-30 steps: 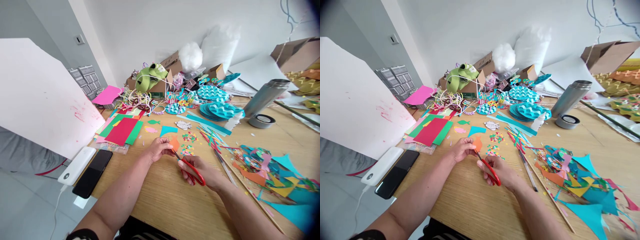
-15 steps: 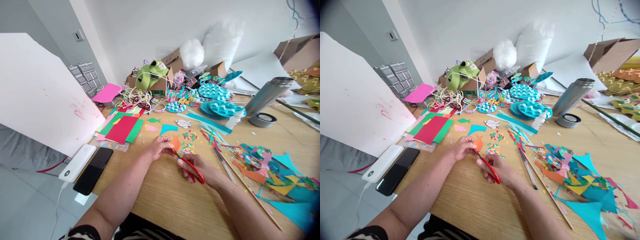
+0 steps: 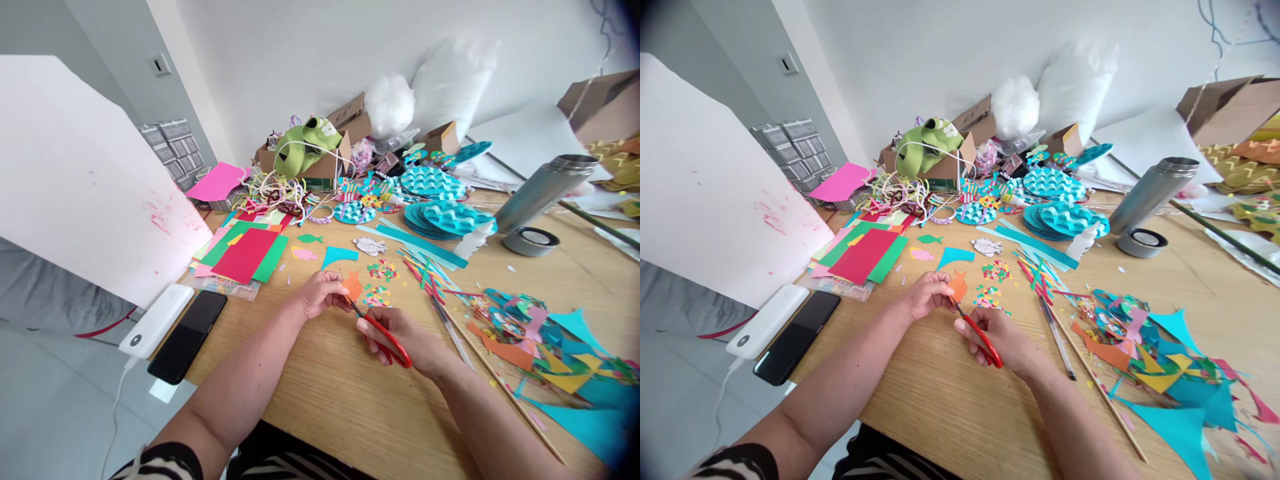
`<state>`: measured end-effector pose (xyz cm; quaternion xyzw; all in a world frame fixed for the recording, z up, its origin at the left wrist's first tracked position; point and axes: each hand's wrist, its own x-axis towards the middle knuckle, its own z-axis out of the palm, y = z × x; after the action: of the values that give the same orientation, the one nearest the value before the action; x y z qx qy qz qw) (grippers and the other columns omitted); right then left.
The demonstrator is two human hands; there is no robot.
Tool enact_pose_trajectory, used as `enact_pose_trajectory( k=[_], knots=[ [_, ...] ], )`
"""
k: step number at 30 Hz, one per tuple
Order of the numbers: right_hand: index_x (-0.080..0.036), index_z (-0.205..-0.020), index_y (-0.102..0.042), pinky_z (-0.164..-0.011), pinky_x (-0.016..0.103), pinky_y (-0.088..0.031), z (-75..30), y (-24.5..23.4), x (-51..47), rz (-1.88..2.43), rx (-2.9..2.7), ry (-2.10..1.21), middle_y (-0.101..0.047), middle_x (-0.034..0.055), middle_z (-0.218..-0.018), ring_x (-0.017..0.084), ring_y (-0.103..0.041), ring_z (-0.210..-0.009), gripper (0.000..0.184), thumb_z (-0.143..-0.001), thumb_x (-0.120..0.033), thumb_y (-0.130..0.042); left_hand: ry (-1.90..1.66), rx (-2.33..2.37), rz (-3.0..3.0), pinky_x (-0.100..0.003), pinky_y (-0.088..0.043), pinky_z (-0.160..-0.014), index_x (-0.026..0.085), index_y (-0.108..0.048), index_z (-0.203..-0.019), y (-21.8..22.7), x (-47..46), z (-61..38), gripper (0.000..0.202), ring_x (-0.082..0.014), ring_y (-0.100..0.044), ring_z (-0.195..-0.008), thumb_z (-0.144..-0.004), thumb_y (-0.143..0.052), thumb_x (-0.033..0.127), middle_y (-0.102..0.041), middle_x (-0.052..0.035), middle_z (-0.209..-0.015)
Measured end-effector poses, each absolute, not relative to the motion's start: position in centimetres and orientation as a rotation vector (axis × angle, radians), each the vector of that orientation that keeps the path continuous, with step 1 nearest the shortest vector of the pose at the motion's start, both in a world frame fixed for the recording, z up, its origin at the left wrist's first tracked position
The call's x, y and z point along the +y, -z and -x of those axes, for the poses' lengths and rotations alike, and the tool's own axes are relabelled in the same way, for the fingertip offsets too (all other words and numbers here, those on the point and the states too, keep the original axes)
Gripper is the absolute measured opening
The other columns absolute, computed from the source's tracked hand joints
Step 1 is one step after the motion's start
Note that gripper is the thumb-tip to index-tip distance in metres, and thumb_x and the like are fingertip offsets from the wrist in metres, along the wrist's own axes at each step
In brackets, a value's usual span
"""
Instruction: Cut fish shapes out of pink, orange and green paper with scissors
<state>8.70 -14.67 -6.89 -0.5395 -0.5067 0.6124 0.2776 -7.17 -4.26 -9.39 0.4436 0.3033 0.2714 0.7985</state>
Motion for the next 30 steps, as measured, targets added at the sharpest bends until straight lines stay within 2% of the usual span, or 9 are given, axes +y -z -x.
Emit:
enact_pose_trajectory(
  k=[6,30],
  knots=[
    [-0.019,-0.063,-0.045,-0.037,0.019,-0.03,-8.7,6.64,-14.71,1.473,-1.364,-1.633,-0.055,-0.0035,-0.05,0.007,-0.048,-0.038,0.051,-0.063,-0.063,-0.072,-0.579,0.622,-0.93,-0.028,-0.051,-0.051,0.016,-0.044,-0.059,9.42,-4.2,7.17,0.026,-0.0167,-0.062,-0.05,-0.054,-0.069,0.021,-0.064,-0.0036,-0.059],
    [-0.02,-0.063,-0.044,-0.038,0.02,-0.03,-8.61,6.84,-14.75,1.474,-1.372,-1.599,-0.054,-0.0039,-0.05,0.008,-0.048,-0.039,0.049,-0.066,-0.062,-0.07,-0.581,0.657,-0.921,-0.029,-0.05,-0.053,0.017,-0.044,-0.06,9.4,-4.33,7.03,0.023,-0.0165,-0.061,-0.051,-0.055,-0.067,0.02,-0.063,-0.0035,-0.059]
  ],
)
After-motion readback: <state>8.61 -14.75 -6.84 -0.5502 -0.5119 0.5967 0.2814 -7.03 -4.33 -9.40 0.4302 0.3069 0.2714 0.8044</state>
